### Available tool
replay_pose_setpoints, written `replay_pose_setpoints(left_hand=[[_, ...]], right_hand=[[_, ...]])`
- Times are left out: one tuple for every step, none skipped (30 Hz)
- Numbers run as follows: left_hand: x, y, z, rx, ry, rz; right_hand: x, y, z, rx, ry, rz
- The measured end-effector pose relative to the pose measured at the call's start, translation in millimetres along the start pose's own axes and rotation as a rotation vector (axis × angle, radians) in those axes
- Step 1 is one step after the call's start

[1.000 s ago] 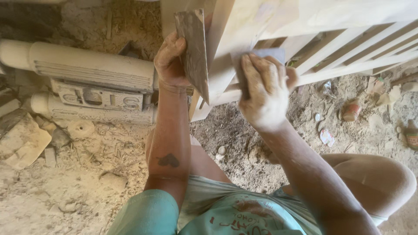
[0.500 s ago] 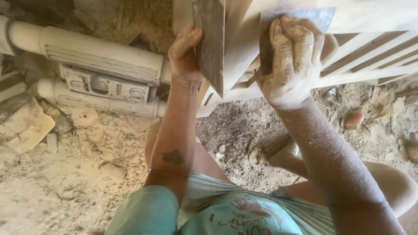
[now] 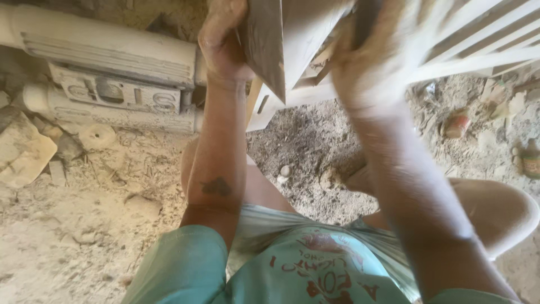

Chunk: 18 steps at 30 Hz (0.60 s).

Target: The person sands a wooden slatted structure using a sanding block, moving along its length and working on different sections. They then lift and reposition a large wooden panel before resuming sanding.

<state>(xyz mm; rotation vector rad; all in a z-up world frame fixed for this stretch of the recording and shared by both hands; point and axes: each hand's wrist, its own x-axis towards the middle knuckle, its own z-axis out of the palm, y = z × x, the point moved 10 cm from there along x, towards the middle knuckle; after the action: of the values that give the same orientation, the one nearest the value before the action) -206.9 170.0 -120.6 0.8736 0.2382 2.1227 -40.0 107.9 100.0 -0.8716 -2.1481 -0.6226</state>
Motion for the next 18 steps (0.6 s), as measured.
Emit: replay_pose_setpoints(left_hand=[[4, -13, 9, -0.204, -0.046, -0.143], [4, -21, 19, -0.403, -0.097, -0.283], [10, -25, 28, -0.498, -0.139, -0.344], [5, -23, 33, -0.582, -0.159, -0.411], [6, -20, 36, -0.562, -0.163, -0.4], [2, -19, 40, -0.557, -0.174, -0.405], [2, -11, 34, -0.431, -0.123, -0.305], [7, -2, 30, -0.309, -0.093, -0.193], [10, 11, 26, -0.189, -0.062, -0.08], [14, 1, 28, -0.314, -0.053, -0.196], [17, -8, 30, -0.438, -0.047, -0.314], [7, -17, 34, -0.563, -0.026, -0.451], [5, -15, 38, -0.582, -0.065, -0.449], [2, -14, 40, -0.595, -0.09, -0.443], [-3, -13, 43, -0.609, -0.115, -0.438], [2, -12, 45, -0.636, -0.157, -0.423], [7, -11, 47, -0.662, -0.198, -0.407], [11, -11, 51, -0.69, -0.244, -0.392]], right_hand=[[-2, 0, 12, -0.047, 0.036, 0.008], [-10, 1, 22, -0.05, 0.058, 0.058], [-17, 6, 30, -0.051, 0.079, 0.109], [-25, 4, 37, -0.018, 0.046, 0.076], [-32, 1, 41, 0.015, 0.014, 0.042], [-41, 1, 39, 0.029, -0.023, 0.018], [-48, 2, 36, 0.053, -0.086, 0.025], [-47, 6, 36, 0.067, -0.131, 0.026], [-44, 11, 30, 0.075, -0.148, 0.016], [-36, 15, 27, 0.079, -0.152, 0.0], [-28, 19, 24, 0.078, -0.129, -0.026], [-27, 19, 21, 0.078, -0.124, -0.041], [-28, 20, 18, 0.042, -0.086, -0.037], [-31, 19, 22, 0.018, -0.056, -0.037], [-37, 17, 27, -0.004, -0.025, -0.035], [-43, 11, 36, -0.015, -0.014, -0.05], [-50, 4, 47, -0.027, -0.002, -0.064], [-57, -1, 54, -0.042, 0.013, -0.076]])
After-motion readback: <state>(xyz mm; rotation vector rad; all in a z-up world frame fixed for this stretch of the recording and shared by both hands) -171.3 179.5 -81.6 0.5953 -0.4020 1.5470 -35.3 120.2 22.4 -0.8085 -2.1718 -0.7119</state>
